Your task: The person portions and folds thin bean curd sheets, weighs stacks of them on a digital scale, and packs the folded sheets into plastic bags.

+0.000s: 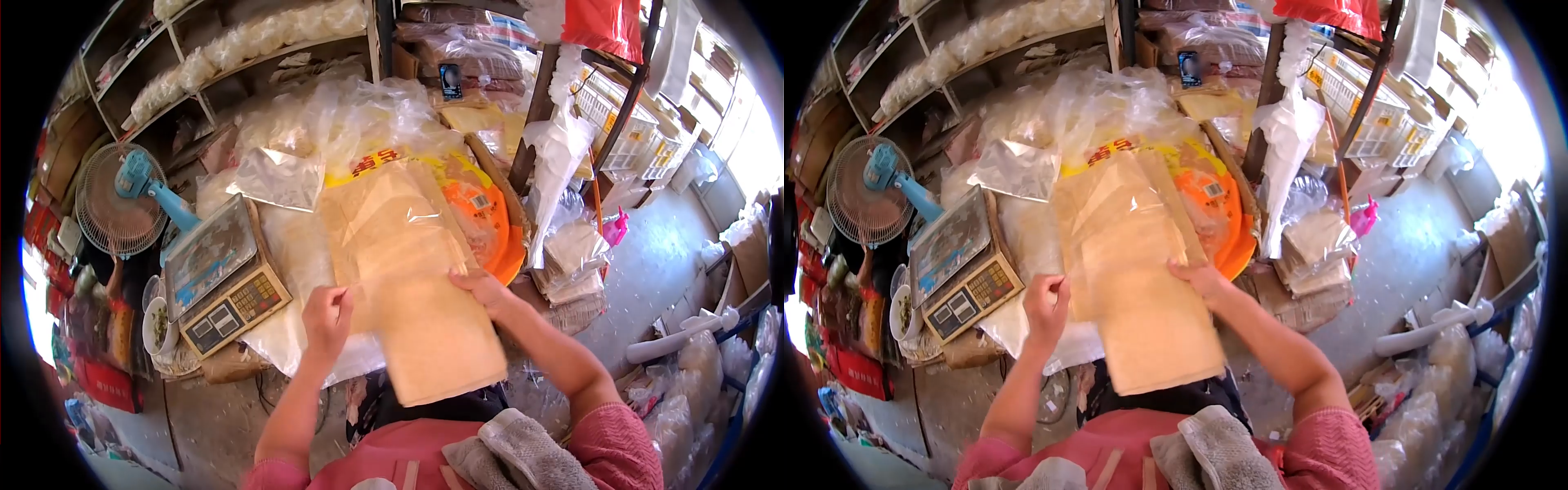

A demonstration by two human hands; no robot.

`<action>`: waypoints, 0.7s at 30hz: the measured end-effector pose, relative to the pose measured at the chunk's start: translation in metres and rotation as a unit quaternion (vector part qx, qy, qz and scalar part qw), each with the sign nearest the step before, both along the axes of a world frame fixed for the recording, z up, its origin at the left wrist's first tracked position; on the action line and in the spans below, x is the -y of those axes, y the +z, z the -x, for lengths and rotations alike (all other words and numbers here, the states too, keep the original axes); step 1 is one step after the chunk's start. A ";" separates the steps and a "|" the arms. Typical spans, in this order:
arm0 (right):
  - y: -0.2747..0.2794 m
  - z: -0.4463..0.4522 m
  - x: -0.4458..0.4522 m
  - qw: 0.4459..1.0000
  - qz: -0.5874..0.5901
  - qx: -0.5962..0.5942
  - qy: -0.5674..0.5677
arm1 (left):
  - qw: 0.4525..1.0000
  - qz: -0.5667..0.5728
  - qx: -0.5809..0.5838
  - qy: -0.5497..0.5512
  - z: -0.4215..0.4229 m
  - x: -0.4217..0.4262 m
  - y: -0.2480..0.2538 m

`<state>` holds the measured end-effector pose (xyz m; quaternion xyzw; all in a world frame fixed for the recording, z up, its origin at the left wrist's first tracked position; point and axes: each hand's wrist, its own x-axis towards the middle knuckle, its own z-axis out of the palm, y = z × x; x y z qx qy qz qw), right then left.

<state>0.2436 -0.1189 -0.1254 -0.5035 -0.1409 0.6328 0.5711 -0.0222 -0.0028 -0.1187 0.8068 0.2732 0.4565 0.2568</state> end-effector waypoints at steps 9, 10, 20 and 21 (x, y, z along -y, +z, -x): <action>-0.014 -0.001 0.046 0.978 -0.093 -0.186 -0.016 | 0.661 0.704 0.202 -0.160 -0.031 0.069 -0.020; -0.014 0.003 0.065 0.976 -0.100 -0.193 -0.016 | 0.664 0.702 0.202 -0.157 -0.038 0.067 -0.023; -0.039 0.057 0.097 0.975 -0.116 -0.142 -0.123 | 0.933 0.356 0.009 -0.052 -0.059 0.074 -0.033; -0.044 0.057 0.098 0.975 -0.107 -0.156 -0.115 | 0.981 0.086 -0.137 0.111 -0.052 0.072 -0.029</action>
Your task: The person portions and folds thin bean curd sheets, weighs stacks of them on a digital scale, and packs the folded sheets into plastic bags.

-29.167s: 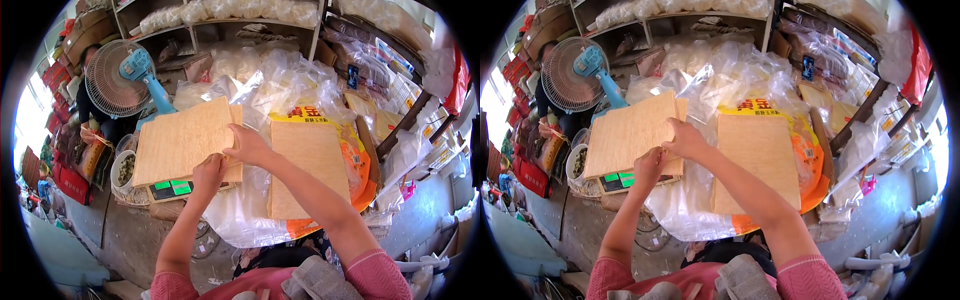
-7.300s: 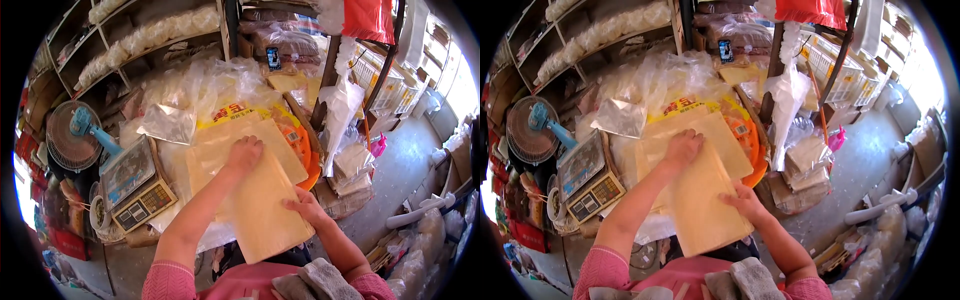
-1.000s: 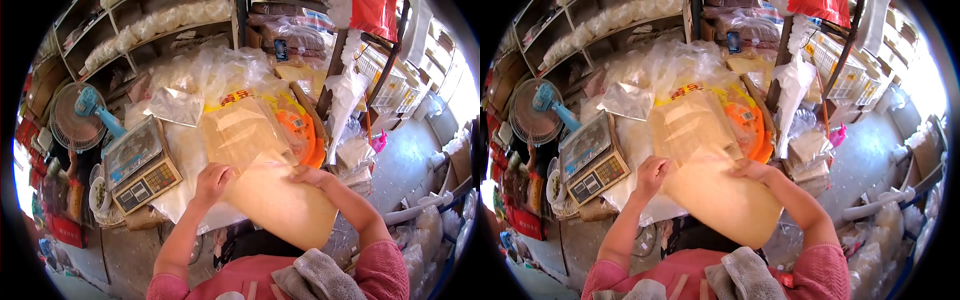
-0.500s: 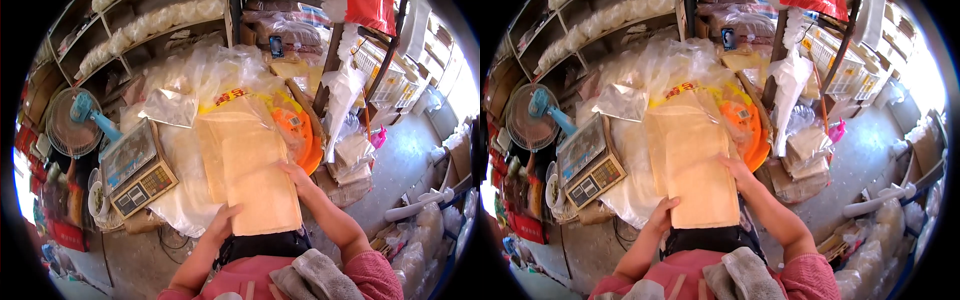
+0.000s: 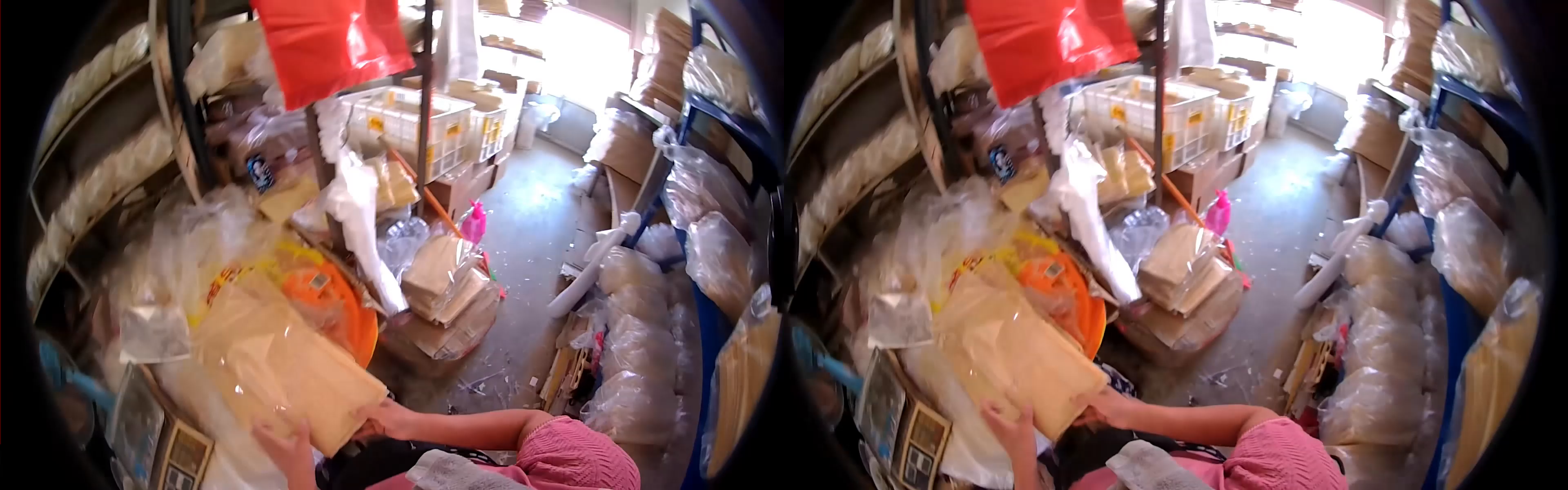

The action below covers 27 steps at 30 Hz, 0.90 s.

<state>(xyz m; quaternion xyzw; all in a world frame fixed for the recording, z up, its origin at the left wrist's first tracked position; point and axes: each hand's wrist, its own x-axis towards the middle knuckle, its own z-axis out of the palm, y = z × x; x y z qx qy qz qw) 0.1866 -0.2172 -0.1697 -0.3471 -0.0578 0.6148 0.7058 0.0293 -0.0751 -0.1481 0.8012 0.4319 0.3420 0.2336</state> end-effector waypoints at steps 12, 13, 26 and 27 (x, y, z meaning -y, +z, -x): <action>0.019 0.010 0.000 1.000 -0.006 0.005 0.013 | 0.899 -0.317 -0.203 -0.224 -0.106 -0.075 0.054; 0.019 0.008 -0.006 1.000 -0.003 0.009 0.011 | 0.894 -0.333 -0.196 -0.228 -0.105 -0.075 0.058; 0.005 -0.037 -0.176 0.975 -0.068 0.152 -0.149 | 0.865 -0.362 -0.145 -0.315 -0.096 -0.069 0.079; 0.007 -0.037 -0.176 0.974 -0.070 0.154 -0.150 | 0.865 -0.362 -0.145 -0.315 -0.095 -0.067 0.082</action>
